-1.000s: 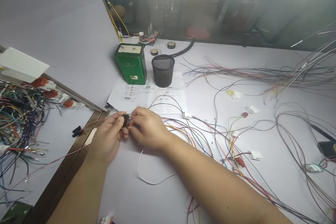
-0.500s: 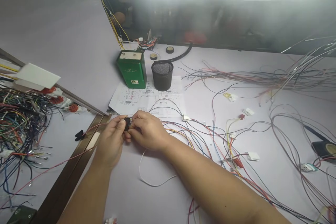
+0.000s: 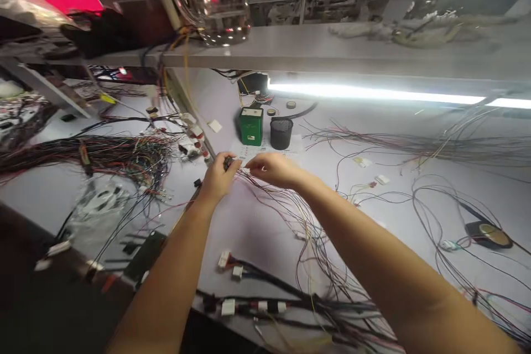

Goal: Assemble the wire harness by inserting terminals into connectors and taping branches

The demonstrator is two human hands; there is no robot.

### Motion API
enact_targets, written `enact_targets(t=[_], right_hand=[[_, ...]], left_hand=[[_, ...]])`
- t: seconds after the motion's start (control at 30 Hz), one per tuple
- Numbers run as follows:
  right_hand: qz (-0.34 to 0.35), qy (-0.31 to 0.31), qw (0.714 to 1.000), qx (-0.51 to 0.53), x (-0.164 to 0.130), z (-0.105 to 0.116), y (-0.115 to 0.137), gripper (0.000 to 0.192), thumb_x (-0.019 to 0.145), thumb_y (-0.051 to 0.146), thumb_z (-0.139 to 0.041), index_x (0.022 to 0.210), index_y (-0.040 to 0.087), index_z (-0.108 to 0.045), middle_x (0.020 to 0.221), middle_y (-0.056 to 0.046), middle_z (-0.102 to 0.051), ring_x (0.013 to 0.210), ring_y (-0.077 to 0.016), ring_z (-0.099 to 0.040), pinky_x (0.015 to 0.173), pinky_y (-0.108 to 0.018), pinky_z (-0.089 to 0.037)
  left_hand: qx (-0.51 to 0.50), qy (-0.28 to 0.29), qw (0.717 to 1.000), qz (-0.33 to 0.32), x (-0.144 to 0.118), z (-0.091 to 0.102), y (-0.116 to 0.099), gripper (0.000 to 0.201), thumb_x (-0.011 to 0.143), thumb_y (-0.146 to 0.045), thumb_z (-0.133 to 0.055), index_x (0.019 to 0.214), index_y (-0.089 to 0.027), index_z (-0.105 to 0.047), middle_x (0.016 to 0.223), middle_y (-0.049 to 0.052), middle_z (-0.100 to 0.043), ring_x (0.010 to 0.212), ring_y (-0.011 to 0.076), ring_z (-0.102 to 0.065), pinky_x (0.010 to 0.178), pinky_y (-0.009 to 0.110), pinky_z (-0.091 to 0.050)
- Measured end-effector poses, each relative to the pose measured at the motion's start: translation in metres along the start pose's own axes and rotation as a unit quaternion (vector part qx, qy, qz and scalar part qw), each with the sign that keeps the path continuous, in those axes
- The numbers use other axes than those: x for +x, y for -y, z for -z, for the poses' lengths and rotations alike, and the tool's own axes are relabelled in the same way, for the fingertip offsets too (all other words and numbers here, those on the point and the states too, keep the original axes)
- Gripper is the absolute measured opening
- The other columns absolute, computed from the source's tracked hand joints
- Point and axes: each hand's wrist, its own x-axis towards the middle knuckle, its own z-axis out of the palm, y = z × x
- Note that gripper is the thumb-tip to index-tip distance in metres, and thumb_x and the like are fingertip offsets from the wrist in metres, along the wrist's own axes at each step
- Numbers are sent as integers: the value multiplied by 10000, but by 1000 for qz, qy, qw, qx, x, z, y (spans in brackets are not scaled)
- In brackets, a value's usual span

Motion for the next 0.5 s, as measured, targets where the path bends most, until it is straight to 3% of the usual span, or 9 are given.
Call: enact_targets(t=[0.13,0.23,0.3,0.37,0.43,0.5], right_hand=[[2,-79,996,-32,-37,23,16,430,814,269,-615,1229,163,-566,1123,-102,-607,949,-180,-593,833,-339,-474],[98,-125,986,-55,-63,40,51,751,740,419,-708,1380,173,-402,1339,-149,-455,1227,-252,-432,996,-421,-391],[158,-128,978,-56,-75,51,86,812,721,488,-708,1396,191,-368,1382,-136,-421,1280,-270,-371,1034,-436,-346],[188,-118,974,-40,-83,62,126,660,758,482,-673,1311,194,-456,1274,-93,-524,1172,-245,-475,978,-397,-390],[186,-85,979,-12,-89,71,160,335,864,400,-559,1118,182,-580,986,-21,-631,924,-175,-584,833,-324,-447],[175,-57,983,24,-97,78,185,229,936,303,-431,945,176,-620,767,30,-601,745,-113,-580,727,-263,-438]], left_hand=[[103,-5,989,-104,-16,34,-55,242,779,-401,-645,928,-213,-613,736,-8,-602,660,140,-518,641,249,-365],[97,-9,981,-165,-42,59,-106,204,785,-392,-646,893,-220,-624,726,-18,-604,640,131,-511,638,246,-370],[64,-5,979,-193,-62,75,-142,175,758,-354,-684,865,-223,-638,702,-28,-592,626,127,-499,632,242,-378],[11,-7,976,-216,-79,90,-175,160,722,-304,-723,832,-214,-649,707,-33,-590,639,123,-507,624,233,-386],[-14,-20,972,-234,-93,104,-203,138,717,-274,-732,809,-199,-661,726,-32,-588,691,126,-538,643,226,-405],[37,-43,959,-279,-104,117,-225,113,756,-286,-699,811,-192,-669,748,-37,-595,718,118,-559,674,226,-423]])
